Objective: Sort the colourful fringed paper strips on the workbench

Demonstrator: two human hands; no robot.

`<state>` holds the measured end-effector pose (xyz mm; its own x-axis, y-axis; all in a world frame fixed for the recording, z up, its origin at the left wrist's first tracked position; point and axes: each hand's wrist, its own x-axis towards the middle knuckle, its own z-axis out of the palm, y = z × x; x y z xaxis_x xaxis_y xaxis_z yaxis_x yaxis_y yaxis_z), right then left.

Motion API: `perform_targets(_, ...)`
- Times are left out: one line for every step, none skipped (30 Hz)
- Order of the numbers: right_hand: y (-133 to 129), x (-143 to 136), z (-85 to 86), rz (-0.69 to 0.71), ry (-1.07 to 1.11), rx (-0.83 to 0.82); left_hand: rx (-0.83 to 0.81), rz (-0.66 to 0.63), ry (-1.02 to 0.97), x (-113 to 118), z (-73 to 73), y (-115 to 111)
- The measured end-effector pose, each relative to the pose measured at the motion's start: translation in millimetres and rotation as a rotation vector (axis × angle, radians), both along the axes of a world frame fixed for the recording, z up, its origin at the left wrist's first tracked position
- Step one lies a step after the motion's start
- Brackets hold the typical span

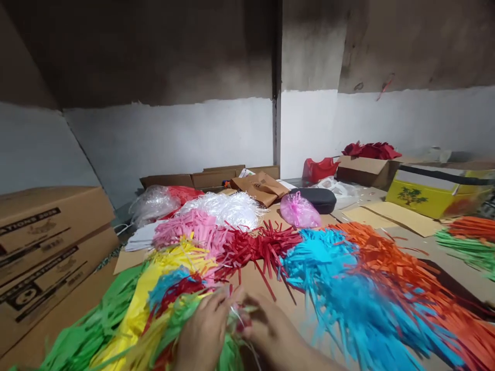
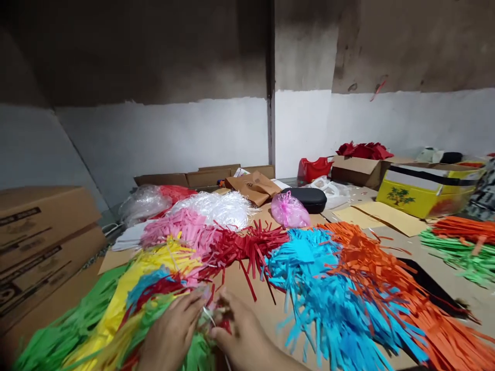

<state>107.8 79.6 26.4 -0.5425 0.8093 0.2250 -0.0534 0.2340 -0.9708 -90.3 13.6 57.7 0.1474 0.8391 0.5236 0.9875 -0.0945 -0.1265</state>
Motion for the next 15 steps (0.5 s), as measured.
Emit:
perform_targets(5.2, -21.4, 4.1, 0.112, 0.017, -0.173, -0.006, -0.024, 0.017, -4.7, 1.1, -1.4)
perform_targets(10.8, -39.1, 7.5, 0.194, 0.017, -0.311, -0.023, -0.049, 0.022, -11.5, 4.0, -2.3)
perform_targets(16.4, -51.7, 10.3, 0.237, -0.001, -0.390, -0.055, -0.063, 0.010, -20.6, 9.3, -2.0)
perform_targets(21.6, -58.4, 12.9, 0.248, -0.023, -0.422, -0.113, -0.063, -0.018, -31.7, 16.7, 0.5)
perform_targets(26.4, -59.4, 15.5, 0.253, -0.047, -0.415, -0.182, -0.051, -0.056, -44.7, 25.8, 5.7)
perform_targets(30.5, -55.6, 19.0, 0.253, -0.061, -0.390, -0.262, -0.014, -0.102, -59.1, 35.8, 14.3)
perform_targets(33.9, -48.8, 23.5, 0.260, -0.077, -0.358, -0.376, 0.022, -0.135, -74.2, 45.7, 26.1)
perform_targets(36.6, -40.5, 29.2, 0.264, -0.089, -0.308, -0.413, 0.039, -0.144, -89.3, 54.3, 40.9)
perform_targets(38.9, -32.4, 35.9, 0.261, -0.103, -0.240, -0.455, 0.024, -0.146, -103.5, 61.0, 57.9)
perform_targets(40.6, -25.2, 42.9, 0.248, -0.119, -0.161, -0.521, -0.008, -0.145, -116.4, 65.5, 76.0)
perform_targets(42.0, -19.3, 49.9, 0.225, -0.138, -0.079, -0.596, -0.046, -0.136, -127.4, 67.9, 94.0)
perform_targets(43.0, -14.3, 56.2, 0.195, -0.160, -0.010, -0.657, -0.074, -0.128, -136.9, 68.7, 111.1)
perform_targets(43.6, -9.4, 61.7, 0.162, -0.188, 0.043, -0.695, -0.089, -0.122, -145.2, 68.4, 126.4)
perform_targets(43.8, -3.5, 66.0, 0.124, -0.214, 0.072, -0.710, -0.087, -0.119, -152.9, 67.7, 139.4)
perform_targets(43.5, 4.6, 69.2, 0.095, -0.235, 0.087, -0.703, -0.069, -0.123, -160.7, 67.3, 149.7)
